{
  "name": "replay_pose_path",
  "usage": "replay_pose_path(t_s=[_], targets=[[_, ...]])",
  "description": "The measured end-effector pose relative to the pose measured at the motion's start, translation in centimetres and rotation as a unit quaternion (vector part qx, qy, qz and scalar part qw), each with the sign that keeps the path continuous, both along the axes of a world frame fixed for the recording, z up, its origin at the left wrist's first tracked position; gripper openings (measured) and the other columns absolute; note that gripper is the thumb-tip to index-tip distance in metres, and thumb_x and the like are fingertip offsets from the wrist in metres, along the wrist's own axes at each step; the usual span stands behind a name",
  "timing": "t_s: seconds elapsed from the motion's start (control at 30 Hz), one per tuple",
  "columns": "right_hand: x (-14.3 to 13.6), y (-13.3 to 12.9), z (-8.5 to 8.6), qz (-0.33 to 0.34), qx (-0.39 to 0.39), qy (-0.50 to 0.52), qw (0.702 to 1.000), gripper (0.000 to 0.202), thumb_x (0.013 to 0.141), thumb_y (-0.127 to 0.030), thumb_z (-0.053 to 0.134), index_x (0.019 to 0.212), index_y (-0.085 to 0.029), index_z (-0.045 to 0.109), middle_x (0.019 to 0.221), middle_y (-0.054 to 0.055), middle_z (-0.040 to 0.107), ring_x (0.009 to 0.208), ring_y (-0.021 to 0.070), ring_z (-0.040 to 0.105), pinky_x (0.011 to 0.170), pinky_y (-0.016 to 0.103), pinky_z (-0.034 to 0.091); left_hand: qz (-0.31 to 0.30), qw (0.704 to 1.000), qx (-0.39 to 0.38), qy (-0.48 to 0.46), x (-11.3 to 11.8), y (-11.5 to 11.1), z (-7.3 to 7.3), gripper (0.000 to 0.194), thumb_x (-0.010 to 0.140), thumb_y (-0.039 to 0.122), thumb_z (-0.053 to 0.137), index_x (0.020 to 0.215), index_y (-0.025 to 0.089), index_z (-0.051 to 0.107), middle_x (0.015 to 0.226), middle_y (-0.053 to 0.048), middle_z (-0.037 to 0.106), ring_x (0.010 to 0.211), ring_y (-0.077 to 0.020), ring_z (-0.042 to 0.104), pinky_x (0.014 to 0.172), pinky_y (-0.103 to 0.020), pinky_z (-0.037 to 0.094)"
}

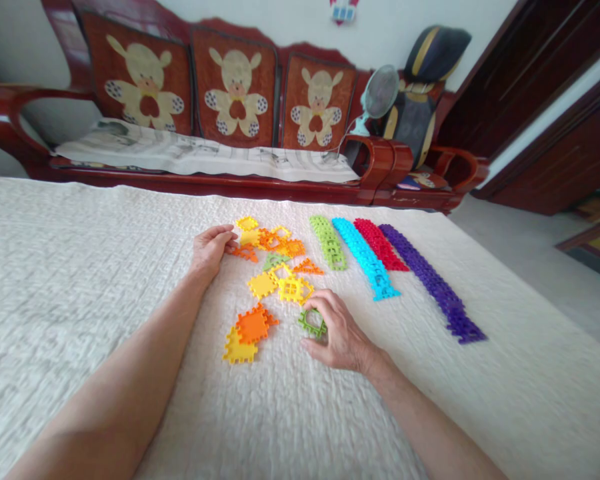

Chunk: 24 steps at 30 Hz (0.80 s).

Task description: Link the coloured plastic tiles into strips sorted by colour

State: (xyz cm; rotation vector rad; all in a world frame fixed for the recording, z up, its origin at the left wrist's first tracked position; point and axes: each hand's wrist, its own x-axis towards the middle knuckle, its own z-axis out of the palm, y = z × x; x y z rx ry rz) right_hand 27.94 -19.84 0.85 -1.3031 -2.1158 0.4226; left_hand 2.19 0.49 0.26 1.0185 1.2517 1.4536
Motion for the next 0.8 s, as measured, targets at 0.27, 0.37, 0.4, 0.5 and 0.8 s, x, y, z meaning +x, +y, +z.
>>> replay_pose_path(t_s=[0.27,0.37,0.4,0.5,0.8], targets=[[1.0,0.8,-0.4,-0.083,0.01,0.146,0.986,0.016,0.092,-0.032,0.052,0.085,-0.021,0.061,0.085,0.005,0.066,0.082,0.019,0.064,0.074,0.031,0.051,0.006,1.0,-0.001,0.001,0.0,0.1,-0.2,0.028,0.058,0.027,0.065,0.083,0.014,0.069,0.072,-0.004,0.068,0.057,-0.0127,0.057,0.053,-0.025,0.046],[1.8,1.5,-0.8,-0.19,-0.001,0.219,0.957,0.032,0.098,-0.042,0.044,0.079,-0.022,0.06,0.073,0.002,0.065,0.071,0.0175,0.063,0.067,0.029,0.051,0.003,1.0,0.001,-0.002,-0.1,0.2,-0.3,0.027,0.058,0.027,0.067,0.082,0.016,0.07,0.072,-0.004,0.068,0.056,-0.0131,0.058,0.052,-0.025,0.046],[2.1,1.8,-1.0,-0.211,-0.005,0.235,0.949,0.034,0.098,-0.044,0.043,0.079,-0.022,0.06,0.071,0.002,0.065,0.07,0.0174,0.063,0.067,0.028,0.051,0.003,1.0,0.0,-0.001,-0.1,0.2,-0.3,0.026,0.058,0.027,0.067,0.082,0.016,0.07,0.072,-0.003,0.068,0.056,-0.0131,0.058,0.052,-0.025,0.046],[2.8,2.5,-1.6,-0.24,-0.009,0.248,0.939,0.03,0.096,-0.043,0.044,0.091,-0.022,0.063,0.07,0.0,0.065,0.069,0.0179,0.063,0.067,0.03,0.053,0.003,1.0,-0.002,0.001,-0.1,0.2,-0.3,0.026,0.059,0.026,0.067,0.083,0.016,0.07,0.073,-0.004,0.068,0.056,-0.0131,0.057,0.052,-0.025,0.047],[3.7,2.0,-1.7,-0.222,0.108,0.009,0.969,0.041,0.078,-0.027,0.063,0.118,-0.017,0.059,0.116,0.013,0.062,0.113,0.029,0.057,0.101,0.048,0.048,0.002,1.0,-0.004,-0.006,-0.1,0.0,-0.2,0.029,0.057,0.026,0.067,0.083,0.014,0.07,0.071,-0.003,0.068,0.054,-0.0112,0.057,0.052,-0.023,0.045]])
